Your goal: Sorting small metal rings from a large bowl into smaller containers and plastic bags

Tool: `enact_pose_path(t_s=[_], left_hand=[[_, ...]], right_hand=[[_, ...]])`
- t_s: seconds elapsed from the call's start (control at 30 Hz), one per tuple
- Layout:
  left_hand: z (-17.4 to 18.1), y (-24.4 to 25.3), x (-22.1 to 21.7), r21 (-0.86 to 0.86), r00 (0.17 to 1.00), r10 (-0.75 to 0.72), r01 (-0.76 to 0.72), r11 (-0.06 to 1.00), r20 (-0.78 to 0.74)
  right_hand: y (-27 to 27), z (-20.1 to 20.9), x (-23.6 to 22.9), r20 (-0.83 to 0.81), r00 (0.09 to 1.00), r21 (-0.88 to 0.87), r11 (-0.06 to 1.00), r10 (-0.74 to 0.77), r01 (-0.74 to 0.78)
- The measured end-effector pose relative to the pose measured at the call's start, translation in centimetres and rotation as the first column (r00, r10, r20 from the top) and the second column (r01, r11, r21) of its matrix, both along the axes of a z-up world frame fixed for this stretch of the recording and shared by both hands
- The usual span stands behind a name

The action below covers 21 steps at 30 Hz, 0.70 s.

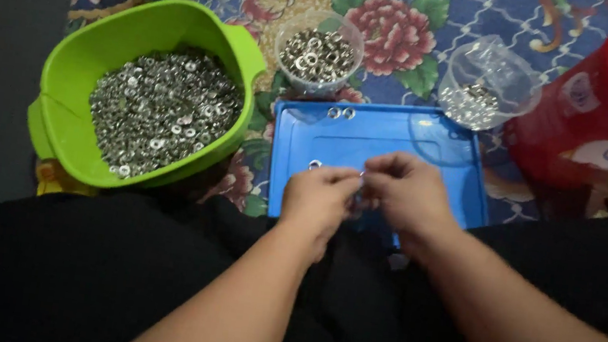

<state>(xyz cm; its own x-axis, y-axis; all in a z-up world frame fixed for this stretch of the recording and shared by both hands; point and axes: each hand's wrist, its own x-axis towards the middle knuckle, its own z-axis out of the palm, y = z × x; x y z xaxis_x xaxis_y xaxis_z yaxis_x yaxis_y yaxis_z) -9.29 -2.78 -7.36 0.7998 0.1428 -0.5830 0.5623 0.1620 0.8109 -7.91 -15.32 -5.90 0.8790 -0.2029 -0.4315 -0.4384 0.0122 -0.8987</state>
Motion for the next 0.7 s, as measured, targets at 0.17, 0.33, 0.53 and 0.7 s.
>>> enact_pose_path(t_s=[0.17, 0.33, 0.53, 0.7], left_hand=[[1.8, 1.1, -0.2, -0.055, 0.999, 0.011, -0.014, 0.998, -0.045], [2.0, 1.4, -0.4, 0.048, 0.999, -0.025, 0.027, 0.999, -0.027], [1.1, 1.9, -0.6, -0.027, 0.998, -0.052, 0.052, 0.998, -0.034], [1.3, 1.9, -0.6, -0.024, 0.998, -0.059, 0.058, 0.998, -0.036]], right_hand=[[1.1, 0.9, -1.1, -0.065, 0.998, -0.010, 1.000, -0.013, 0.012], [1.2, 2.7, -1.9, -0.027, 1.000, 0.109, 0.994, -0.002, 0.005], [0.5, 1.5, -2.1, 0.037, 0.994, -0.031, 0.995, 0.099, -0.098], [0.6, 2.4, -2.3, 0.032, 0.966, -0.297, 0.926, 0.255, -0.235]])
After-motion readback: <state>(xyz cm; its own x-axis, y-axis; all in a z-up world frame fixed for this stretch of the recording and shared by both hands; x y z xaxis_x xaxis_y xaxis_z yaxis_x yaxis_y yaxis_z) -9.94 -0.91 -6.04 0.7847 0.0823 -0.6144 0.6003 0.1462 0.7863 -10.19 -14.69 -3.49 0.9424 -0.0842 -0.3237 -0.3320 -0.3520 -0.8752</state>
